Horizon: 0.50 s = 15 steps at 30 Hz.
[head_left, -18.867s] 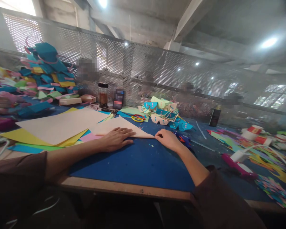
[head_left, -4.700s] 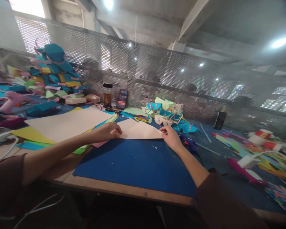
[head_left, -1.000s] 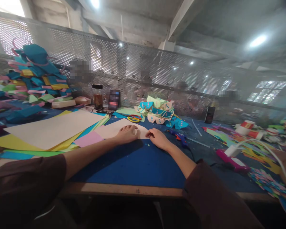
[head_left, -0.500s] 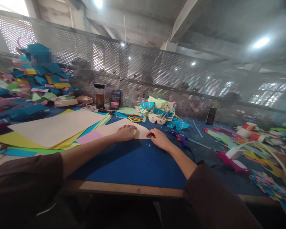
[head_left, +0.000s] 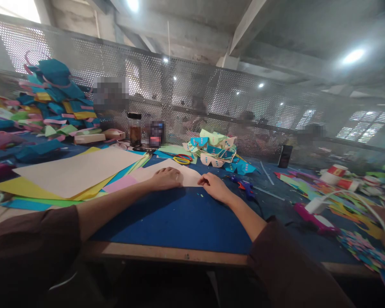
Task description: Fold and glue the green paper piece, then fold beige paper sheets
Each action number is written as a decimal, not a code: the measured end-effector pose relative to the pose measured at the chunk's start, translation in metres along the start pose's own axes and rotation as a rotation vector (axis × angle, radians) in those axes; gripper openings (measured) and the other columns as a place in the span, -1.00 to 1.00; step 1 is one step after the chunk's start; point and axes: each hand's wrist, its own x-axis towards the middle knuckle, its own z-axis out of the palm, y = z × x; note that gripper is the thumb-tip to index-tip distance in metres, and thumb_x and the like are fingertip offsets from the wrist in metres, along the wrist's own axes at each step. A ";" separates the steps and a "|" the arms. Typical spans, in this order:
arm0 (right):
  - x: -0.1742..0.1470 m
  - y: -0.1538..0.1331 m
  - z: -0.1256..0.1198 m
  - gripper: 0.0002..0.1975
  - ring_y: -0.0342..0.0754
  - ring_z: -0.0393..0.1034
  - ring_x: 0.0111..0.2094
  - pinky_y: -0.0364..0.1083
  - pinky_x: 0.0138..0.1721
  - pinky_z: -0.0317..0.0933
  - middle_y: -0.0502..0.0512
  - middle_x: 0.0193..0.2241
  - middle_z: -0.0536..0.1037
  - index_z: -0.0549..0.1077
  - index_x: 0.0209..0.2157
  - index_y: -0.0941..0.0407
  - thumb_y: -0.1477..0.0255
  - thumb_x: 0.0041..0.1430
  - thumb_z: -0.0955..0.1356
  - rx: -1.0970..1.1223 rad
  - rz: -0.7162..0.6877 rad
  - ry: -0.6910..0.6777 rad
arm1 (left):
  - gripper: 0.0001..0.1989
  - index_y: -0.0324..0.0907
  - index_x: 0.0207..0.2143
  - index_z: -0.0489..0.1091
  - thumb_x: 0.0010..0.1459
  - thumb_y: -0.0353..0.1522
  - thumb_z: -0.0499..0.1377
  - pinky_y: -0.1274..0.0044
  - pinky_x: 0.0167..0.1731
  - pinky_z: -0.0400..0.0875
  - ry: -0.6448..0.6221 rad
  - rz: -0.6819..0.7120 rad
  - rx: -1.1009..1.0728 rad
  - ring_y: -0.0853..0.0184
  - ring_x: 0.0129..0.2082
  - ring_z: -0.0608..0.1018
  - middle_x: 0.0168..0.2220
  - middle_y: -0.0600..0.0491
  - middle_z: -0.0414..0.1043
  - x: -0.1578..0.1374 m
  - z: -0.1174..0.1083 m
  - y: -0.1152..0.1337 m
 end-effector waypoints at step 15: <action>-0.001 0.001 -0.001 -0.71 -0.10 0.42 -0.26 -0.17 -0.21 0.21 0.09 -0.26 0.54 0.56 -0.28 0.14 0.68 0.09 0.26 -0.009 -0.020 0.003 | -0.32 -0.17 0.22 0.31 -0.03 -0.39 0.12 0.34 0.24 0.16 -0.089 0.114 0.023 0.04 0.29 0.29 0.30 -0.10 0.26 -0.004 -0.020 0.004</action>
